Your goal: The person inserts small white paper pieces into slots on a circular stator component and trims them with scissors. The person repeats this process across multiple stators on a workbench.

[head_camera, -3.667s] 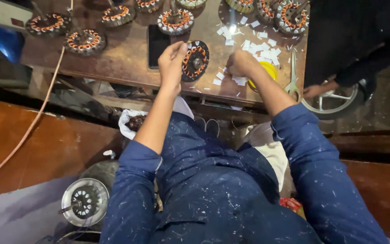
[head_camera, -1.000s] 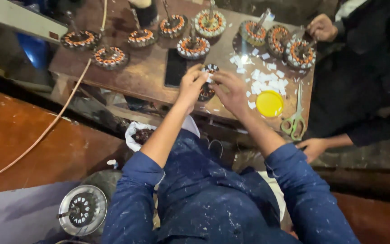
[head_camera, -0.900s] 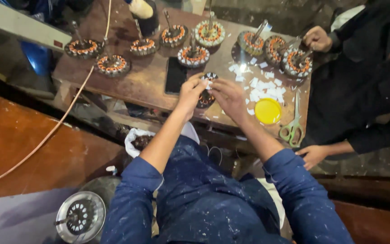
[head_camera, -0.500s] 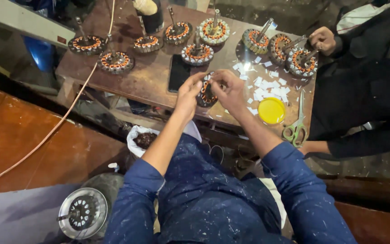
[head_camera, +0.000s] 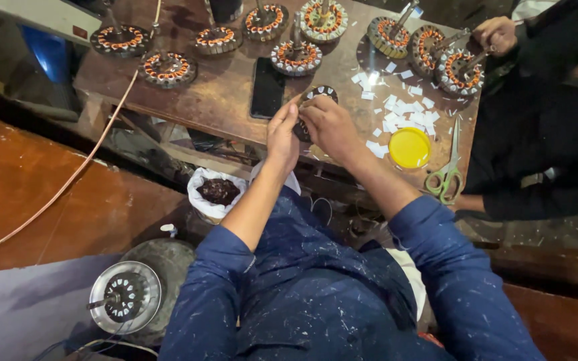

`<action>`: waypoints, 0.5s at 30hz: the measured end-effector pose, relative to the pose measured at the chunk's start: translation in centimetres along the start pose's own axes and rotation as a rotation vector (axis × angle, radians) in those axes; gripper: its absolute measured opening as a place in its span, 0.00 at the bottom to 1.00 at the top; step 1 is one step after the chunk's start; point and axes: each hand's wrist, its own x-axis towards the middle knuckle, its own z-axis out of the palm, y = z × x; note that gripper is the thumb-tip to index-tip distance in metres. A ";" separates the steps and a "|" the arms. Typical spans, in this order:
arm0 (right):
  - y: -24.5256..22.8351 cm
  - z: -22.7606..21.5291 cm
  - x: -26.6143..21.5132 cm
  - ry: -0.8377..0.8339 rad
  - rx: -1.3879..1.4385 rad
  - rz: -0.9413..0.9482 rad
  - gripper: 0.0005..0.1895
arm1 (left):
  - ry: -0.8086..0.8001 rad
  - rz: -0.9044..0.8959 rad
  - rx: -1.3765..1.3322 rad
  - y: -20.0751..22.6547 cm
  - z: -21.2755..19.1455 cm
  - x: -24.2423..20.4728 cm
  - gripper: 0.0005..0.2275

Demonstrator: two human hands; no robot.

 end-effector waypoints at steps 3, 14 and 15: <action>0.0 -0.7 0.2 0.055 -0.003 -0.015 0.07 | -0.022 0.004 -0.039 -0.2 0.1 -0.2 0.17; 8.5 -4.4 -5.6 0.034 -0.033 0.353 0.06 | 0.085 0.103 0.531 1.1 -0.2 1.9 0.12; 8.9 -4.9 -6.7 -0.082 -0.010 0.410 0.06 | 0.089 0.140 0.570 1.3 -0.1 1.8 0.12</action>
